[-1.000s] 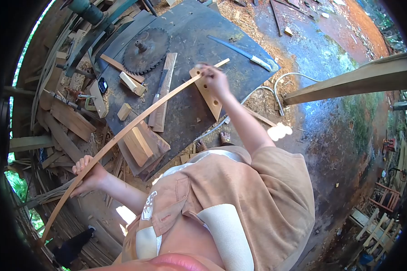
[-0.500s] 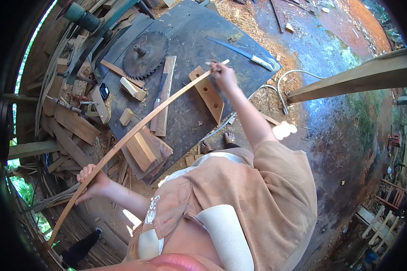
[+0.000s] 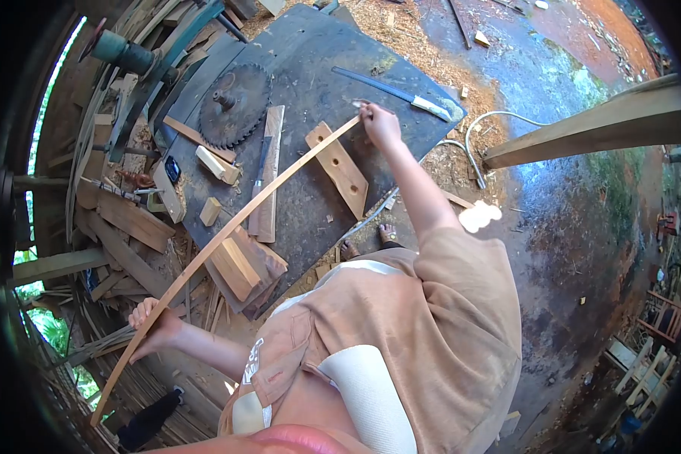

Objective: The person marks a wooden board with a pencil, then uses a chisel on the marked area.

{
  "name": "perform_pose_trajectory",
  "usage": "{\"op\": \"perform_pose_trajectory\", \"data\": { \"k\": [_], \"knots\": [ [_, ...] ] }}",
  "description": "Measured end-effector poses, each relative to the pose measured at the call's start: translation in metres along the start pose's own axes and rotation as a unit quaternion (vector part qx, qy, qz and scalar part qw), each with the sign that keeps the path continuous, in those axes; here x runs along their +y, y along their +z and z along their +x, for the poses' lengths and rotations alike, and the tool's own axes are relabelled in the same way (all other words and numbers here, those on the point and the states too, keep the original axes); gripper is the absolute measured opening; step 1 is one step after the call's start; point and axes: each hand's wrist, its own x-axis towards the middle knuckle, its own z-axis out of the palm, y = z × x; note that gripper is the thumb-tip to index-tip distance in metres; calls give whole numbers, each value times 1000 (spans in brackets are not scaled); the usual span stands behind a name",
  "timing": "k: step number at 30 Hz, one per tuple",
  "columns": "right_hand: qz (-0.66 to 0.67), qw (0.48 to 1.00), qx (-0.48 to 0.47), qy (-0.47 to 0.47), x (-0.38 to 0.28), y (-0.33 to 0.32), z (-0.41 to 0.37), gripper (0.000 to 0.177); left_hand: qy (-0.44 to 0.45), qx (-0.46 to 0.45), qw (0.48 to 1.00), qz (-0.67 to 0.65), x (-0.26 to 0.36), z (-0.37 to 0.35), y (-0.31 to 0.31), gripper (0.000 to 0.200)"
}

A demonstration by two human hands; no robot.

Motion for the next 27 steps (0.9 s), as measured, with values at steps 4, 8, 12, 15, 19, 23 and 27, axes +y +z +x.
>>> {"op": "perform_pose_trajectory", "data": {
  "k": [4,8,12,15,19,23,27],
  "knots": [
    [-125,987,72,-73,28,13,25,32,-11,-15,1000,-17,-1,2,6,77],
    [-50,997,45,25,7,12,11,28,-14,9,999,-36,0,2,5,78],
    [-71,994,39,-68,-1,20,-5,26,-15,38,998,-48,1,3,0,78],
    [-88,994,43,-38,11,19,1,29,-7,46,998,-38,1,4,-3,78],
    [-154,987,43,16,14,12,28,31,-6,32,998,-56,-1,3,5,78],
    [-134,989,25,-65,-18,22,4,27,-15,18,999,-33,1,4,0,78],
    [-15,982,27,-185,-45,34,-59,17,-10,7,999,-31,-1,4,-2,77]
  ]
}}
